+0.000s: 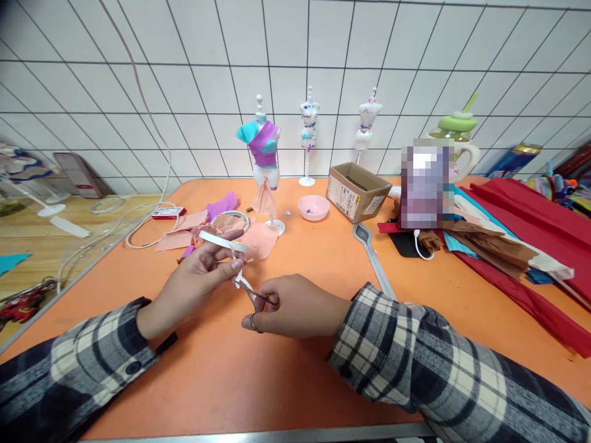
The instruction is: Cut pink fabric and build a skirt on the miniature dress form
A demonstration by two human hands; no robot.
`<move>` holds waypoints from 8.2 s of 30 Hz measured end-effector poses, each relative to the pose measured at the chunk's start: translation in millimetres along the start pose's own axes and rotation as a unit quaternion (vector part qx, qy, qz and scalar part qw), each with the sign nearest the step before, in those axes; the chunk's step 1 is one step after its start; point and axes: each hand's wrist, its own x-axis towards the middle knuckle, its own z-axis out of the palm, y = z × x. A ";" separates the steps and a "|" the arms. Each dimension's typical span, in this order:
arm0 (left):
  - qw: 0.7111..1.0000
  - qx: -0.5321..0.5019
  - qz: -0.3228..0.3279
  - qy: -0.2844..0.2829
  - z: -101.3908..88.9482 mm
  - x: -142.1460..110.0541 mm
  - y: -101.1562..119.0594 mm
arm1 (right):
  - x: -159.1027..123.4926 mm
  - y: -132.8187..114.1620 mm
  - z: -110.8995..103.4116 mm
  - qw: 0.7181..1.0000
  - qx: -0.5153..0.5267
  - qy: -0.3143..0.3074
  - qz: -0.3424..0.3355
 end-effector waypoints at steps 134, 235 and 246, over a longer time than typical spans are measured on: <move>0.996 0.058 -0.039 -0.048 10.2 -14.3 -1.0 | -1.9 -1.2 -1.5 0.989 -0.142 -0.029 -0.019; 0.994 0.062 -0.023 -0.086 12.9 -17.1 4.8 | -2.5 1.4 -1.6 0.987 -0.154 -0.023 -0.042; 0.994 0.060 -0.013 -0.095 13.8 -17.4 7.2 | -2.0 0.3 1.0 0.989 -0.142 -0.013 -0.044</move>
